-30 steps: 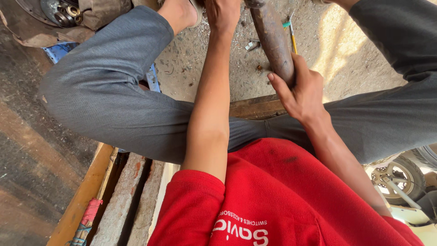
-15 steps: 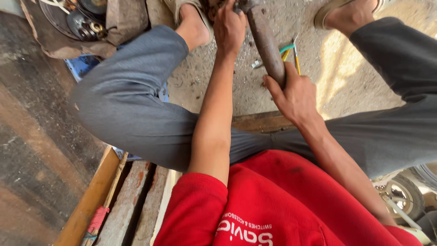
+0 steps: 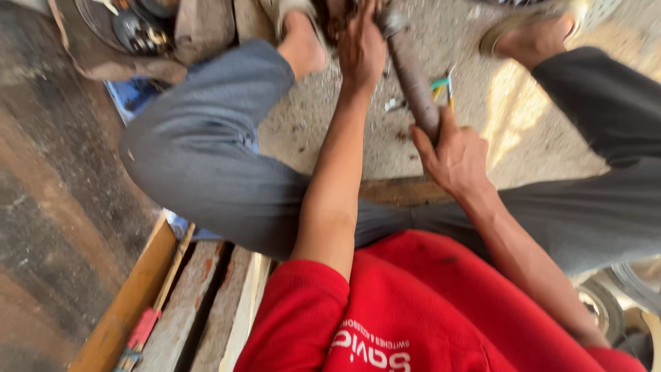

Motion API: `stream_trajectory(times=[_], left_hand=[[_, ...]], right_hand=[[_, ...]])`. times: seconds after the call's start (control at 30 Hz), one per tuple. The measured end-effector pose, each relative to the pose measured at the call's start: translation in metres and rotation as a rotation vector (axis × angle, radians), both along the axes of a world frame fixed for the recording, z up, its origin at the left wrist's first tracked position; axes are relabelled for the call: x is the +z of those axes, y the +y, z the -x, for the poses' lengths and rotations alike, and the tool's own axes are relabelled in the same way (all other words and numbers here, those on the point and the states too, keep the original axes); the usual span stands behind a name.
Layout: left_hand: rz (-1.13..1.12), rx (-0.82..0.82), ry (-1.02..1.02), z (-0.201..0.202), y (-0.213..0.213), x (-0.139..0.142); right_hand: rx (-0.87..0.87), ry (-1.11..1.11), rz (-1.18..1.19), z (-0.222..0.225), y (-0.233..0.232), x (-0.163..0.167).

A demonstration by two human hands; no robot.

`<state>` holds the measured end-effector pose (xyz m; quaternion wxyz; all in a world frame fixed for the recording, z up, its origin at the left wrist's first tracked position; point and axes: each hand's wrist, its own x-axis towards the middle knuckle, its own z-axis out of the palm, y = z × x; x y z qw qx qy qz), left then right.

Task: The person sits on the ground and uses a hammer and chisel to break apart a motor stator, separating copper windings from the metal core. The person repeatedly strikes the chisel to detach pieces and places the separated components into a nearby container.

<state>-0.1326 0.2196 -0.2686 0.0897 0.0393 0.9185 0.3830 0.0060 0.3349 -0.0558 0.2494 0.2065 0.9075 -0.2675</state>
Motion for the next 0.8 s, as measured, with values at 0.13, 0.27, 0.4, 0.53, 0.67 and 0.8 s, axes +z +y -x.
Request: stream_trajectory(times=[0.13, 0.27, 0.4, 0.53, 0.67, 0.8], left_hand=[[0.024, -0.009, 0.129, 0.005, 0.004, -0.003], [-0.015, -0.074, -0.043, 0.001, -0.003, -0.005], [-0.085, 0.028, 0.163, 0.003, -0.007, -0.004], [-0.079, 0.026, -0.055, 0.01, -0.013, 0.005], [-0.488, 0.242, -0.281, 0.029, -0.017, 0.014], [-0.794, 0.44, -0.384, 0.042, -0.031, 0.004]], right_hand=[[-0.125, 0.147, 0.165, 0.002, 0.003, -0.003], [-0.054, 0.013, 0.099, 0.004, 0.003, -0.008], [0.046, 0.099, 0.013, -0.002, 0.001, -0.009], [-0.322, 0.166, 0.477, -0.015, -0.001, -0.006], [-0.528, 0.044, 0.561, -0.019, 0.001, -0.011], [-0.723, 0.027, 0.764, -0.018, 0.004, -0.02]])
